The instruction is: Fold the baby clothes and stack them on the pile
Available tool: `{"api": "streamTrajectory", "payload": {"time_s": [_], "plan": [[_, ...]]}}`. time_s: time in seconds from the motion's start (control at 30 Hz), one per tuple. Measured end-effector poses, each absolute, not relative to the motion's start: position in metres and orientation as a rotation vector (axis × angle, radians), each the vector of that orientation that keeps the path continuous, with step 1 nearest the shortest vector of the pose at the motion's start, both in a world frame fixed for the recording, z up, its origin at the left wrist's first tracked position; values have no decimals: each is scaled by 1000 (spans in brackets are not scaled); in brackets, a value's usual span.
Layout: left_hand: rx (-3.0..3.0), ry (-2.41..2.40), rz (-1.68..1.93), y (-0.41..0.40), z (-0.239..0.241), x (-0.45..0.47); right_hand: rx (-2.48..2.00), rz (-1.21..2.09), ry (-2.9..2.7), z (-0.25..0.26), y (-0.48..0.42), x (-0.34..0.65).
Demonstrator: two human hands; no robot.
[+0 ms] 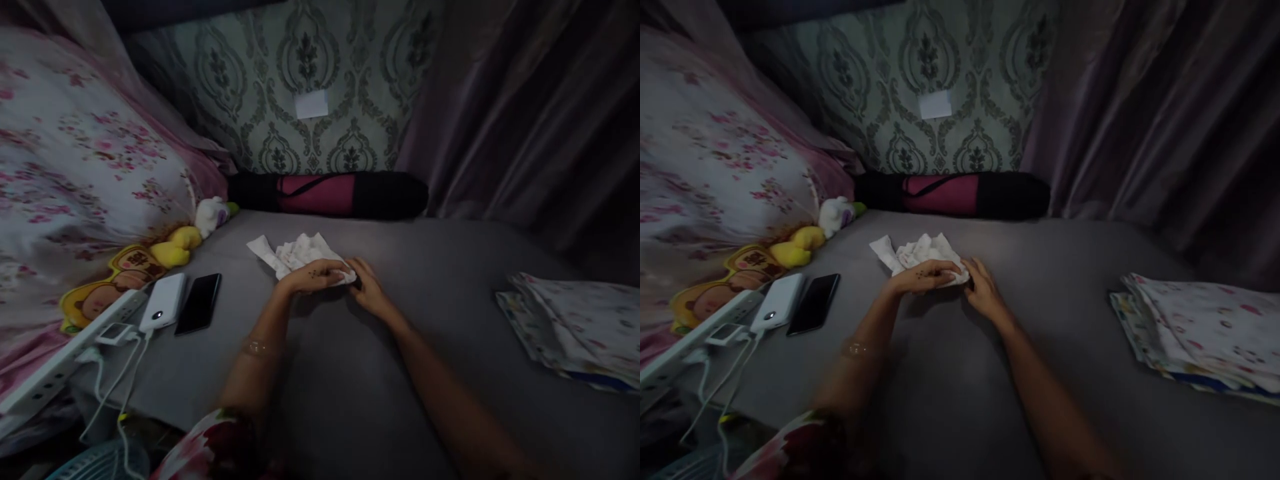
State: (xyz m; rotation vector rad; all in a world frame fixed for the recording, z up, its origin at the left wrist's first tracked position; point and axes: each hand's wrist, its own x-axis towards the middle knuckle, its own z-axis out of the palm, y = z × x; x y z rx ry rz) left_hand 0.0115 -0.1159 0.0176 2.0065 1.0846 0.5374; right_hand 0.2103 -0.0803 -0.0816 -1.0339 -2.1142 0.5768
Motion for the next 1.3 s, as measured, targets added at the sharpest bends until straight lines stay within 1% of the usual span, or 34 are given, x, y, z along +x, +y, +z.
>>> {"api": "streamTrajectory", "payload": {"time_s": [0.1, 0.23, 0.3, 0.37, 0.47, 0.57, 0.67, 0.77, 0.83, 0.97, 1.13, 1.3], "plan": [[1875, 1073, 486, -123, 26, 19, -977, 738, -2120, -65, -79, 220], [1796, 1140, 598, -124, 24, 20, -1074, 912, -2042, -32, -79, 241], [1787, 1128, 644, -125, 27, 19, -1151, 906, -2030, -8, -83, 256], [1794, 1039, 689, -129, 34, 19, -1182, 820, -2039, 20, -94, 270], [1788, 887, 733, -137, 48, 19, -1212, 797, -1979, 62, -117, 289], [1777, 807, 731, -139, 51, 22, -1321, 903, -2033, 82, -131, 306], [1804, 839, 725, -131, 36, 32, -1393, 1025, -2177, 67, -120, 323], [1808, 1021, 739, -119, 9, 49, -1617, 1025, -2249, 33, -97, 336], [1796, 1087, 699, -113, -6, 62, -1668, 1024, -2288, 17, -86, 338], [1791, 1125, 725, -112, -15, 74, -1453, 988, -2290, 11, -85, 320], [1691, 1191, 798, -115, -6, 73, -1144, 1216, -2270, 19, -95, 282], [1678, 1156, 828, -113, -2, 66, -1072, 1249, -2248, 14, -91, 277]]}}
